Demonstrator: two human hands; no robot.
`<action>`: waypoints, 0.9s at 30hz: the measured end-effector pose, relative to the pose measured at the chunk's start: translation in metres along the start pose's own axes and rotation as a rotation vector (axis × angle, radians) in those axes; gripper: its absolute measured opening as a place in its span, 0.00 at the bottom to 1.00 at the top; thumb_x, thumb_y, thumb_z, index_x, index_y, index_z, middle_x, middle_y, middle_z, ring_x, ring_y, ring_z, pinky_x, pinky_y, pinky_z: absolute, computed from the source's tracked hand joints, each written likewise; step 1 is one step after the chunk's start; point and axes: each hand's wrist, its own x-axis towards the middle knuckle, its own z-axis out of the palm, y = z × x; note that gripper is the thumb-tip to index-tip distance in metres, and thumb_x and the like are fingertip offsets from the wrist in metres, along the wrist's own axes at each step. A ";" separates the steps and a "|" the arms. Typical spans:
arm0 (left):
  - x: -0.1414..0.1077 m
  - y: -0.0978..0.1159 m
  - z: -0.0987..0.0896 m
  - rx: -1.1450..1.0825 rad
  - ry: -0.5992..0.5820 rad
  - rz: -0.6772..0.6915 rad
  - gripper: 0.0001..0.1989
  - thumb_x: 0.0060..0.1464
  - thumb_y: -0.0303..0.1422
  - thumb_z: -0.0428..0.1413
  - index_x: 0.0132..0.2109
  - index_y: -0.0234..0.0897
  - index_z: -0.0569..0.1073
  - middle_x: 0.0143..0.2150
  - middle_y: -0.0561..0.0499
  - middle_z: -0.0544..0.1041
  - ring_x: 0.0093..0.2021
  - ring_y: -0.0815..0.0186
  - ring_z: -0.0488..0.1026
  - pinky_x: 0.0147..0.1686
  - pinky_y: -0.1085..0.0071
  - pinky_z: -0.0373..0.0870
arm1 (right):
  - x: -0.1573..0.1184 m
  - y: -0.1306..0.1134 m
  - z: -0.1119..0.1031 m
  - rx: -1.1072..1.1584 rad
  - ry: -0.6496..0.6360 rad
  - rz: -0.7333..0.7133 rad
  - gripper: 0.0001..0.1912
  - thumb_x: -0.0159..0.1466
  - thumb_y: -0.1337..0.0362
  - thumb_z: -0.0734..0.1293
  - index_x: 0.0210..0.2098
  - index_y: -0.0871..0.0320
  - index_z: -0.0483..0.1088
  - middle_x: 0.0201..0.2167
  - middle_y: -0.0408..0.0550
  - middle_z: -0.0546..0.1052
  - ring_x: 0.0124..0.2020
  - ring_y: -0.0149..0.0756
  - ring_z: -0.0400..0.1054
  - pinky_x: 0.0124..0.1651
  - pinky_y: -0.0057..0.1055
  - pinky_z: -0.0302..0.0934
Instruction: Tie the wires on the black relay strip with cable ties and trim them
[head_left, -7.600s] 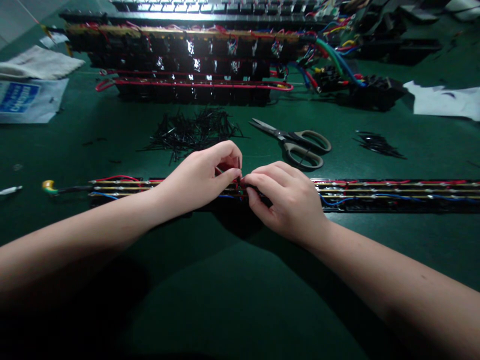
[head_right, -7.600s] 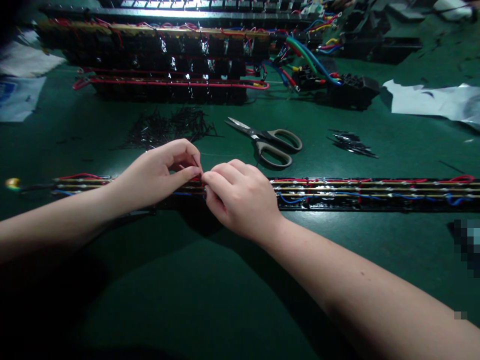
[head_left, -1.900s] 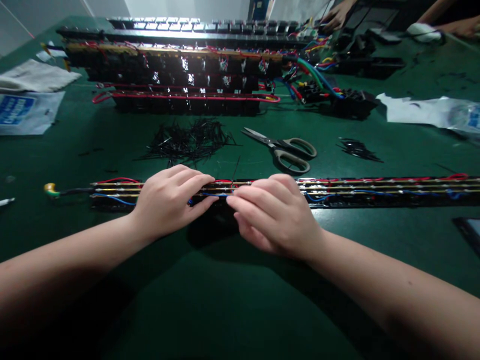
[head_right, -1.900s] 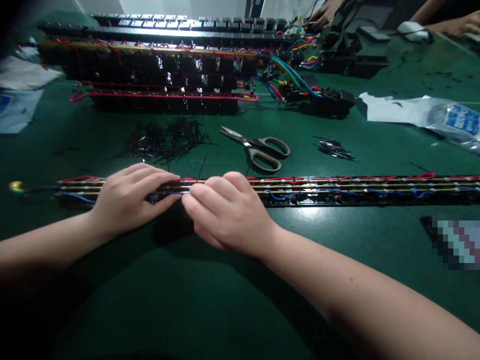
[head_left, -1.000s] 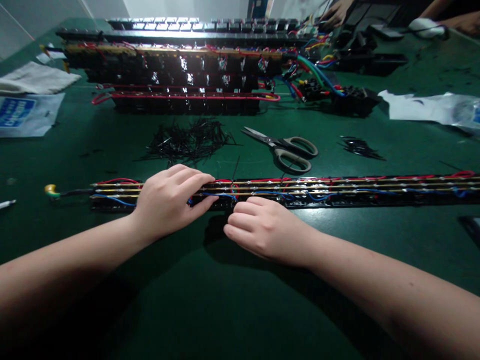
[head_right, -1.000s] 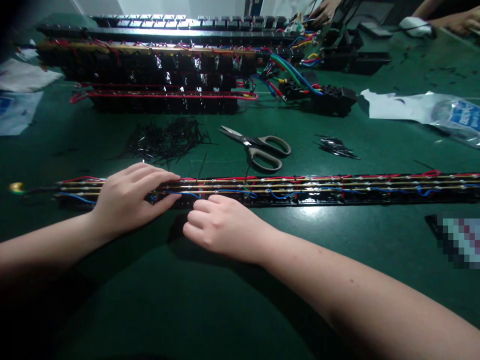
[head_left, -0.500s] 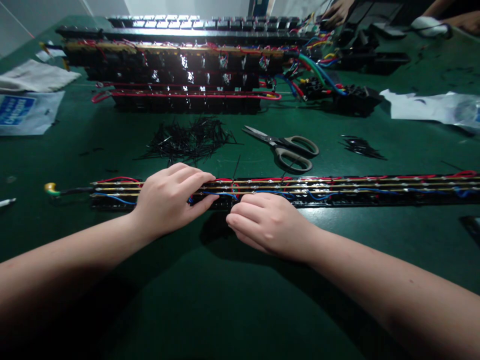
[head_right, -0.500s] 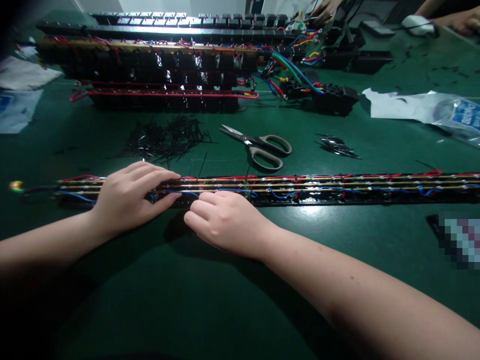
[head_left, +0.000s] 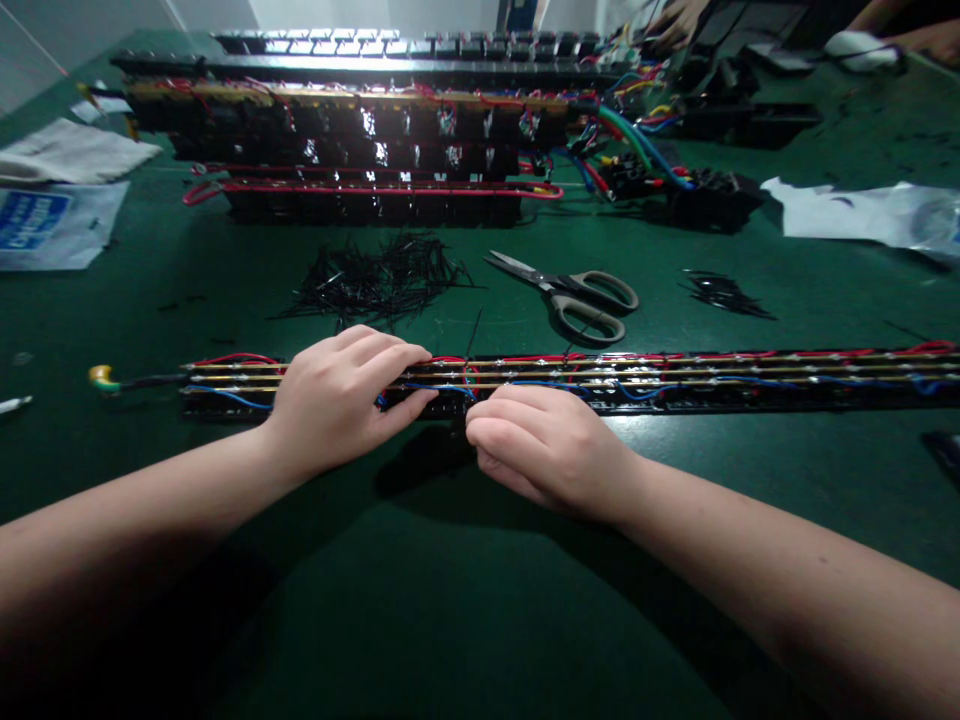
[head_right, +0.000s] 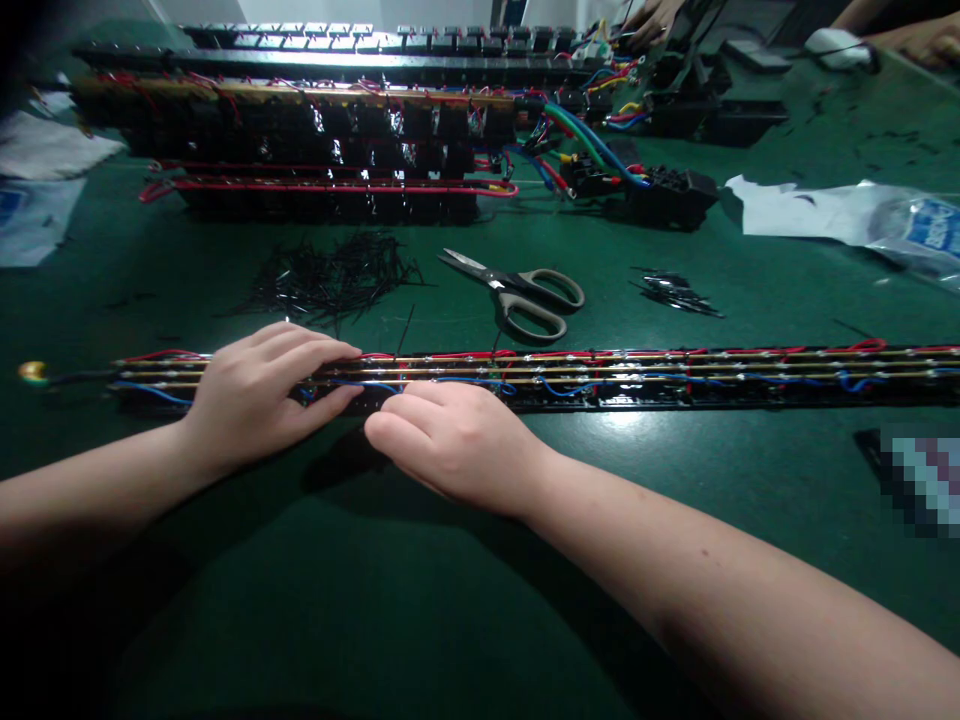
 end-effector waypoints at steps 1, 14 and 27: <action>0.000 0.000 0.000 0.000 0.000 0.002 0.13 0.63 0.40 0.56 0.47 0.36 0.76 0.43 0.49 0.80 0.42 0.61 0.76 0.42 0.64 0.71 | 0.000 0.000 -0.001 0.008 0.012 -0.007 0.08 0.71 0.68 0.58 0.40 0.60 0.69 0.33 0.49 0.77 0.35 0.34 0.69 0.40 0.32 0.64; 0.000 -0.001 0.001 -0.001 -0.006 0.002 0.12 0.63 0.40 0.56 0.47 0.37 0.75 0.43 0.49 0.80 0.43 0.60 0.76 0.43 0.64 0.72 | -0.004 0.005 0.010 0.140 0.204 0.122 0.14 0.67 0.74 0.62 0.51 0.57 0.66 0.43 0.49 0.79 0.43 0.34 0.74 0.47 0.34 0.70; 0.001 -0.001 0.001 -0.002 0.000 0.006 0.12 0.63 0.39 0.56 0.47 0.36 0.75 0.43 0.49 0.80 0.42 0.60 0.76 0.43 0.64 0.72 | -0.005 0.007 0.005 0.140 0.182 0.085 0.15 0.69 0.71 0.63 0.53 0.62 0.71 0.40 0.52 0.79 0.40 0.34 0.73 0.46 0.34 0.69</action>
